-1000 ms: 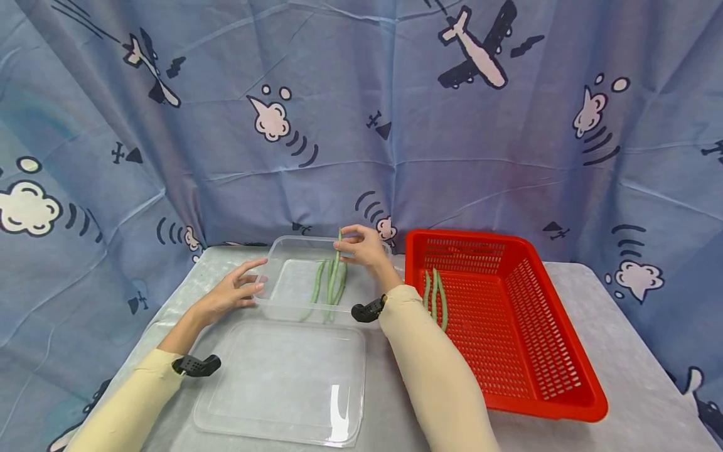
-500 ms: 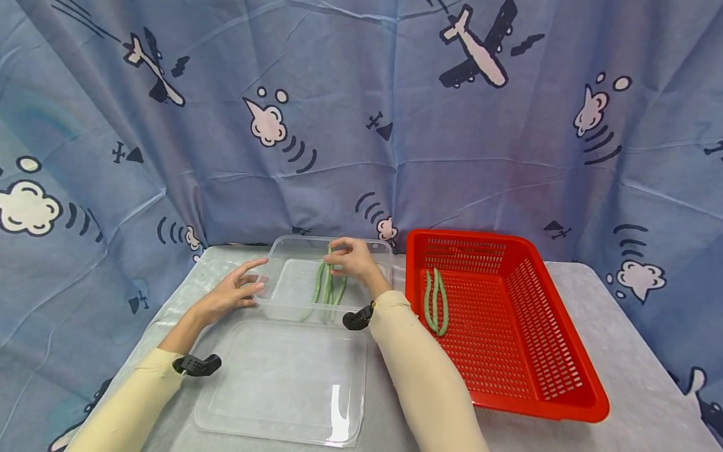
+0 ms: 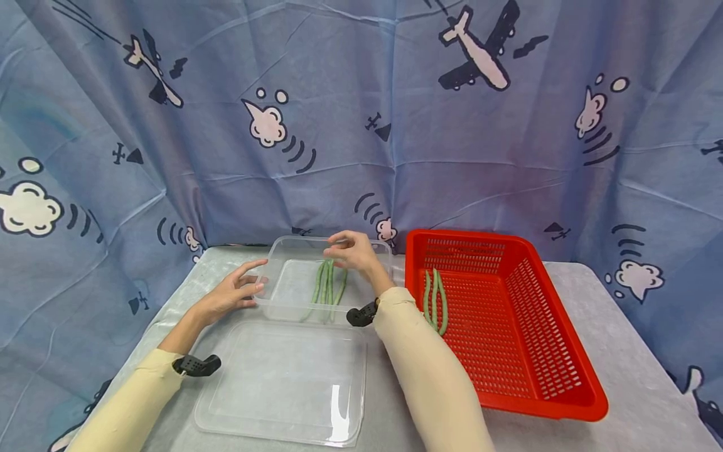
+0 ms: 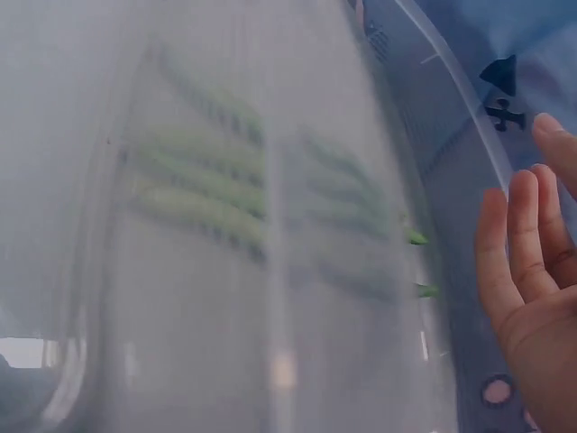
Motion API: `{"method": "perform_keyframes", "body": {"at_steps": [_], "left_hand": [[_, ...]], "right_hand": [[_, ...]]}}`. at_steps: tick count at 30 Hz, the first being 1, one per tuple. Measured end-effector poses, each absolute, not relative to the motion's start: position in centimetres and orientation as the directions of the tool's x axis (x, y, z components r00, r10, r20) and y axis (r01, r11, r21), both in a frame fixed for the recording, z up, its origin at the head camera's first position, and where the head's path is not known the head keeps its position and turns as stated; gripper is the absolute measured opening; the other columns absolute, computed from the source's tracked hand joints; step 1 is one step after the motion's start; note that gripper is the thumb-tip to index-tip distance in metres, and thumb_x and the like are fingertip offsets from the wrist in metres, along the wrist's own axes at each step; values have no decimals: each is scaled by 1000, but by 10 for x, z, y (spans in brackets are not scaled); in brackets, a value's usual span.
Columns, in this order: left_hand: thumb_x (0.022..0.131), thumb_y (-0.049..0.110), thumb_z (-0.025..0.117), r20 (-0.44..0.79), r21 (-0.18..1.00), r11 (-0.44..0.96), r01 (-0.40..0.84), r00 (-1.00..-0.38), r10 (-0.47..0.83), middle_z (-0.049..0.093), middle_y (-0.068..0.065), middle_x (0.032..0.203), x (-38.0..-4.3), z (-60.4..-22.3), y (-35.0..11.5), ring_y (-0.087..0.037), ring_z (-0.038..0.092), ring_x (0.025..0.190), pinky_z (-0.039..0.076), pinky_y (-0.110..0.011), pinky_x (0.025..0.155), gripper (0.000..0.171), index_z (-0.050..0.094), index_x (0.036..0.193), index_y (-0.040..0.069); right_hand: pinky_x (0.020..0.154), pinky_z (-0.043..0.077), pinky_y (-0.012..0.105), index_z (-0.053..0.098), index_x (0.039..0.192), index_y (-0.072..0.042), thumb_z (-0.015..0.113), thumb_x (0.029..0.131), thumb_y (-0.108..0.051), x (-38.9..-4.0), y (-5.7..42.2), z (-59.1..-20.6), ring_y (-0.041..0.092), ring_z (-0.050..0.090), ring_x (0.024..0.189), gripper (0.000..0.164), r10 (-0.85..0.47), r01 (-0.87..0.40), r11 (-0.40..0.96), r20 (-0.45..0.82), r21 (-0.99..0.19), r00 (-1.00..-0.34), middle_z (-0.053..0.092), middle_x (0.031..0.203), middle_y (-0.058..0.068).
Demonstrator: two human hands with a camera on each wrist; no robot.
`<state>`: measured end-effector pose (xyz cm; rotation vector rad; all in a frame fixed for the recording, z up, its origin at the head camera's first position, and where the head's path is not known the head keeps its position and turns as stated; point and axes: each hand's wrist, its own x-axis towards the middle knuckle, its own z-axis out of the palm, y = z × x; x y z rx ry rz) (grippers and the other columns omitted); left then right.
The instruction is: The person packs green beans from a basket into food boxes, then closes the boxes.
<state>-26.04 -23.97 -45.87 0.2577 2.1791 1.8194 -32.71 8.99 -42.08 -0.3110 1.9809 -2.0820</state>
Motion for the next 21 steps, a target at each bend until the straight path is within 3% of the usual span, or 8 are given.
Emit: {"method": "perform_keyframes", "body": {"at_steps": [10,14,18,21], "left_hand": [[102,15,66,-99,982,186,-38,-938,332,38,-27,142,-261,-459,-241,-30,52,110,54,-38,83,67,33,160,21],[101,16,67,-101,982,186,-38,-935,339,40,-27,141,-262,-460,-241,-29,54,108,54,-39,83,68,34,160,22],[101,15,66,-103,981,189,-40,-936,336,40,-26,143,-263,-461,-242,-31,51,115,55,-40,84,67,34,160,23],[102,14,65,-102,981,190,-39,-936,337,40,-26,143,-263,-462,-244,-32,49,120,55,-40,84,67,34,160,24]], "right_hand": [[91,53,46,55,134,11,75,93,-2,-332,128,-387,48,54,119,48,-338,-55,-20,59,-998,-939,58,108,16],[90,54,45,56,133,8,76,93,-7,-331,155,-375,42,58,114,47,-316,-111,2,104,-994,-943,59,111,17],[91,53,46,56,131,8,75,94,-9,-328,184,-371,31,64,102,45,-274,-131,9,124,-991,-954,60,111,16],[92,52,45,53,133,9,73,96,-9,-324,206,-372,30,63,103,46,-244,-120,6,115,-993,-963,58,112,15]]}}
